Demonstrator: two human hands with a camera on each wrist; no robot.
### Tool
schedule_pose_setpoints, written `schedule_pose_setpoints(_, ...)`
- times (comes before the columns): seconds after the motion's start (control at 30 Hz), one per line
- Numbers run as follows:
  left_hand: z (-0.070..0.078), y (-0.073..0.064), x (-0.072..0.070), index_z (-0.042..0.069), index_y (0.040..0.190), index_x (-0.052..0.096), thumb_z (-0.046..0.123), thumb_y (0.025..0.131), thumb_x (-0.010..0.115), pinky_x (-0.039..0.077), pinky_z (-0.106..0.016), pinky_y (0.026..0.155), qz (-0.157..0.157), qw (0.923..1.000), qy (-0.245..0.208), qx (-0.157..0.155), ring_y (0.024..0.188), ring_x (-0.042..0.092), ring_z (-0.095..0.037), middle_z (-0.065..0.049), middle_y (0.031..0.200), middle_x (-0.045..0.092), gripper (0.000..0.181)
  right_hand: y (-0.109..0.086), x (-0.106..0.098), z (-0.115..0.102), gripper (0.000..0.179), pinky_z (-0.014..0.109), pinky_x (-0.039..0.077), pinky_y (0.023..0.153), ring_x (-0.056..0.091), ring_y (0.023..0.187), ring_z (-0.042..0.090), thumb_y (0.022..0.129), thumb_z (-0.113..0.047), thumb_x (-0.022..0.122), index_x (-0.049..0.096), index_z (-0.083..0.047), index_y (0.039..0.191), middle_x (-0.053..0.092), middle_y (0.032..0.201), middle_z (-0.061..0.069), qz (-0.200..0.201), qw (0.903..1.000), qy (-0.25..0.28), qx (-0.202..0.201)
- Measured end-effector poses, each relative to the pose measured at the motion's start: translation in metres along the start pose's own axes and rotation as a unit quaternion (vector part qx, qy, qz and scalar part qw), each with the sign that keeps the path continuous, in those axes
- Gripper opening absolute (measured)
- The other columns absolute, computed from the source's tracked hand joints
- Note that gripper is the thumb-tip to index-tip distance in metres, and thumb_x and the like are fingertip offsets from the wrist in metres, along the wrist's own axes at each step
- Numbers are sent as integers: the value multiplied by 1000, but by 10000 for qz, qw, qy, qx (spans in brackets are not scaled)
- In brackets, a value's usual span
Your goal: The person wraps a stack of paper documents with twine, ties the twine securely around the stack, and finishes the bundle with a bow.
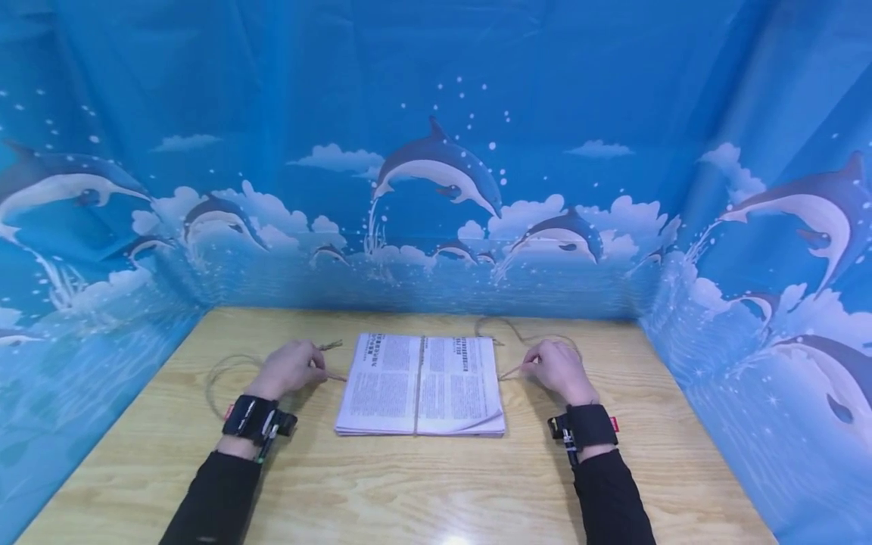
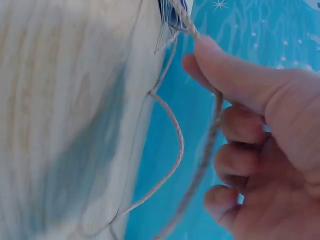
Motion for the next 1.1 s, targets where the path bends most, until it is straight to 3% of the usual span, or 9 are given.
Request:
schedule_pose_setpoints(0.2, -2, -1, -5, 14, 82, 71, 24, 88, 73, 45, -32, 58, 206, 9969, -744, -118, 65, 56, -16, -2, 82, 67, 12, 2, -4, 3, 23, 43, 51, 73, 66, 75, 22, 96, -25, 64, 75, -6, 101, 74, 86, 7, 291, 9971, 405, 567)
schedule_pose_setpoints(0.37, 12, 2, -18, 10, 107, 73, 25, 95, 66, 55, -38, 73, 1291, 9706, -2029, -93, 84, 68, -20, -8, 100, 74, 21, 7, -4, -1, 30, 43, 55, 86, 70, 97, 30, 97, -23, 62, 69, 0, 115, 72, 106, 18, 979, 9750, 1730, 992)
schedule_pose_setpoints(0.43, 22, 4, -22, 9, 113, 72, 23, 95, 64, 56, -40, 80, 1590, 9556, -2482, -6, 93, 70, -23, -10, 107, 73, 24, 10, -2, -3, 30, 36, 56, 84, 71, 96, 23, 97, -20, 63, 67, 2, 117, 71, 108, 20, 1137, 9537, 2558, 1100)
schedule_pose_setpoints(0.53, 33, 6, -27, 9, 116, 71, 21, 96, 63, 57, -39, 79, 1717, 9399, -2951, 86, 94, 70, -26, -11, 109, 73, 24, 13, -4, -7, 32, 28, 57, 83, 71, 91, 14, 98, -12, 59, 61, 8, 122, 71, 107, 22, 1371, 8991, 3991, 1161)
schedule_pose_setpoints(0.6, 39, 6, -32, 10, 114, 72, 19, 95, 64, 56, -36, 73, 1752, 9343, -3102, 136, 89, 70, -27, -12, 105, 73, 22, 12, -12, -7, 33, 25, 56, 82, 70, 87, 10, 100, -11, 56, 58, 11, 125, 72, 101, 15, 1629, 8588, 4710, 1185)
schedule_pose_setpoints(0.67, 43, 6, -37, 10, 113, 72, 18, 96, 63, 55, -32, 68, 1817, 9372, -2969, 227, 85, 70, -25, -11, 102, 74, 21, 7, -25, -6, 34, 25, 57, 80, 70, 84, 8, 101, -11, 52, 55, 12, 126, 72, 95, 6, 1877, 8397, 4969, 1131)
schedule_pose_setpoints(0.77, 52, 6, -47, 8, 114, 72, 15, 97, 61, 53, -29, 65, 2041, 9419, -2625, 484, 78, 68, -19, -11, 98, 74, 21, -1, -46, -4, 34, 22, 56, 76, 68, 81, 5, 103, -16, 48, 56, 7, 126, 70, 91, -8, 2179, 8452, 4772, 1016)
schedule_pose_setpoints(0.9, 70, 7, -62, 7, 114, 72, 14, 98, 59, 51, -28, 63, 2325, 9412, -2272, 924, 72, 65, -13, -7, 92, 74, 21, -11, -71, -5, 35, 22, 56, 73, 67, 83, 7, 105, -20, 43, 56, 2, 130, 69, 98, -1, 2444, 8590, 4423, 827)
schedule_pose_setpoints(1.1, 115, 19, -87, 10, 114, 73, 12, 98, 60, 49, -27, 60, 2210, 9311, -2347, 1706, 65, 61, -12, -4, 95, 74, 20, -22, -99, -6, 35, 23, 55, 73, 65, 85, 10, 105, -21, 43, 58, -2, 130, 67, 104, 3, 2910, 8556, 4199, 836)
Point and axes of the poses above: each hand's wrist, its own y-axis towards the middle knuckle, its own x-axis out of the palm, z = x × y, the point moved 10 cm from there along y, towards the middle knuckle
